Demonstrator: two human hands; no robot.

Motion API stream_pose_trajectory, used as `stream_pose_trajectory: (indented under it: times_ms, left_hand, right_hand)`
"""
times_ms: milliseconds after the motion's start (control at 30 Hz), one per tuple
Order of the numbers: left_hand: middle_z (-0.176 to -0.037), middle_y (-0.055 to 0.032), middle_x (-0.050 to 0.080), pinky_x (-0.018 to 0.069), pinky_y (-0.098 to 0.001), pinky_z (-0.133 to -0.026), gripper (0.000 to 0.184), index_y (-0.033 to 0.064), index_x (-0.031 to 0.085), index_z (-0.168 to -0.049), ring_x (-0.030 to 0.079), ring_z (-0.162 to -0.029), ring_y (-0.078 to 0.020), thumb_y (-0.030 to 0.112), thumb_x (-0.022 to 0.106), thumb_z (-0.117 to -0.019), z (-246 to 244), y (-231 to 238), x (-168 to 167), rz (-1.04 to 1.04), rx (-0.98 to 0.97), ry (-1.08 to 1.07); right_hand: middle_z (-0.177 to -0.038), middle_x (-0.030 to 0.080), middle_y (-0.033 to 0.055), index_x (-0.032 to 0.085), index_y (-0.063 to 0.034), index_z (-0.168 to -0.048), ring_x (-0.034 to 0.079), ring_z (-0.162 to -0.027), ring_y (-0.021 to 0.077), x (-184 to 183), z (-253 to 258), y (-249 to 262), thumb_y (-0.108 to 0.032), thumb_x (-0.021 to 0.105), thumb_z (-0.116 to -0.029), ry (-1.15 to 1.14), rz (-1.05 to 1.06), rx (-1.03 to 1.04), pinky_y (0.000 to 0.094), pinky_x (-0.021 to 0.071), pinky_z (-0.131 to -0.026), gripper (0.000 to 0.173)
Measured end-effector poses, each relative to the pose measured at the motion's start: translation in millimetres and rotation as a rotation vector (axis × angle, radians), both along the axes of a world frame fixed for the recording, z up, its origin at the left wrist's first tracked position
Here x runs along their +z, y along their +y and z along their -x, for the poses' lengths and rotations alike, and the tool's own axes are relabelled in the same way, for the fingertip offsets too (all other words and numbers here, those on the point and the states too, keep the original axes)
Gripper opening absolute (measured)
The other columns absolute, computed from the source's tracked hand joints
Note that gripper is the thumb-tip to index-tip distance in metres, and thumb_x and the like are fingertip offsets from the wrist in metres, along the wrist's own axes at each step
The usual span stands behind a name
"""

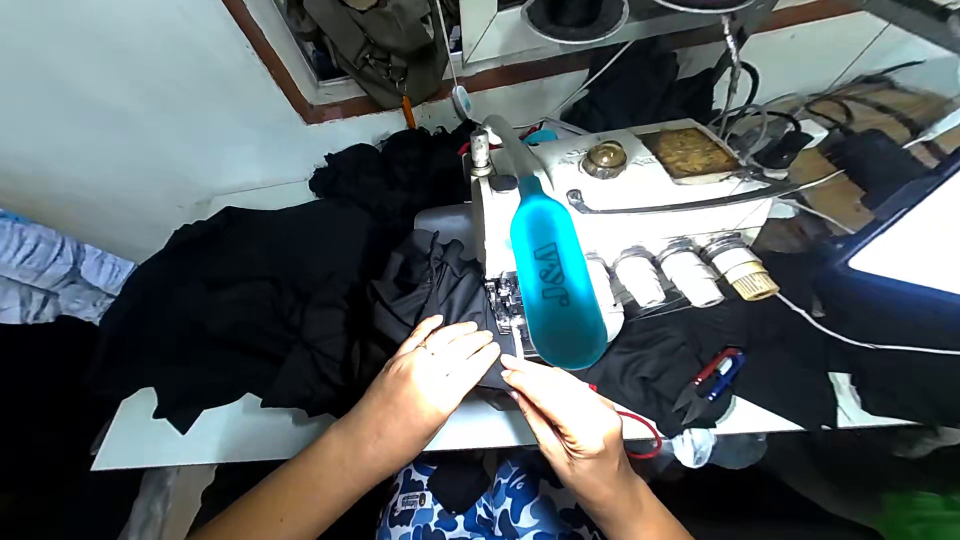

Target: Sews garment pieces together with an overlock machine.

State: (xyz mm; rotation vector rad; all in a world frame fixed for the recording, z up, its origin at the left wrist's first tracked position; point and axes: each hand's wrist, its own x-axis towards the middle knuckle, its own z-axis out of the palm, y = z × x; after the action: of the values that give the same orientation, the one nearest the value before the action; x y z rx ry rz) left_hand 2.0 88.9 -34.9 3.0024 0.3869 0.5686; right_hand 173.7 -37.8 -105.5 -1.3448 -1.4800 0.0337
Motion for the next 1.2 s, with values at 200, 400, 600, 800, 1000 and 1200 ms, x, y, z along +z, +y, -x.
stream_pose_trajectory:
  times_ms: [200,400,600,800,1000,1200]
  left_hand:
    - [-0.126,-0.0034,0.072,0.0436,-0.0427,-0.114,0.032,0.01,0.074,-0.123,0.063,-0.127,-0.0178,0.004,0.057,-0.0959,-10.4,18.2,4.0,0.174,0.021,-0.034]
    - [-0.128,-0.0059,0.071,0.0447,-0.0517,-0.109,0.039,0.0078,0.073,-0.124,0.063,-0.126,-0.0245,-0.007,0.06,-0.0901,-25.5,39.1,2.7,0.119,0.164,-0.099]
    - [-0.136,-0.009,0.066,0.0517,-0.044,-0.103,0.041,0.0056,0.071,-0.128,0.06,-0.127,-0.0301,-0.009,0.059,-0.0917,-6.0,-9.8,-14.9,0.112,0.493,-0.163]
    - [-0.133,-0.0184,0.065,0.055,-0.0434,-0.098,0.041,0.0114,0.074,-0.125,0.064,-0.119,-0.0355,0.001,0.064,-0.0867,0.3,-100.5,-53.2,0.173,0.505,-0.336]
    - [-0.123,-0.0065,0.059,0.0635,-0.028,-0.078,0.051,0.0055,0.045,-0.135,0.068,-0.101,-0.0086,0.02,0.072,-0.0943,26.2,-88.0,-53.6,0.741,0.575,-0.824]
    - [-0.092,-0.0063,0.065,0.0535,-0.0242,-0.053,0.043,0.0052,0.049,-0.135,0.062,-0.063,-0.0111,0.011,0.069,-0.0968,44.4,-49.6,-41.6,1.317,0.864,-0.769]
  right_hand:
    - [-0.119,0.075,0.0086,0.078,-0.0046,-0.108,0.072,-0.111,0.014,0.6,7.7,7.3,-0.007,0.06,-0.0983,-0.058,0.042,-0.068,0.0263,0.0572,-0.096,0.021]
    - [-0.121,0.074,0.0095,0.077,-0.0037,-0.113,0.071,-0.112,0.016,5.2,21.2,6.5,-0.01,0.057,-0.0993,-0.073,0.096,-0.113,0.028,0.0572,-0.097,0.025]
    - [-0.105,0.075,0.0042,0.075,-0.002,-0.113,0.072,-0.096,0.0061,9.0,30.4,-2.3,-0.01,0.057,-0.0995,0.273,0.122,-0.012,0.0208,0.0599,-0.086,0.024]
    - [-0.111,0.074,0.0025,0.068,-0.0094,-0.131,0.071,-0.088,0.0093,12.0,24.0,11.1,-0.01,0.057,-0.1019,0.784,0.321,0.26,0.0259,0.0605,-0.079,0.031]
    - [-0.086,0.073,0.0001,0.076,-0.0073,-0.103,0.066,-0.071,0.005,-9.6,-6.5,-15.9,-0.004,0.064,-0.0968,0.904,0.168,-0.035,0.0184,0.0556,-0.064,0.014]
    - [-0.089,0.071,0.0014,0.066,-0.0091,-0.127,0.068,-0.079,0.0083,-8.2,-13.5,-34.6,-0.001,0.069,-0.0873,0.898,0.362,0.064,0.0214,0.0578,-0.075,0.041]
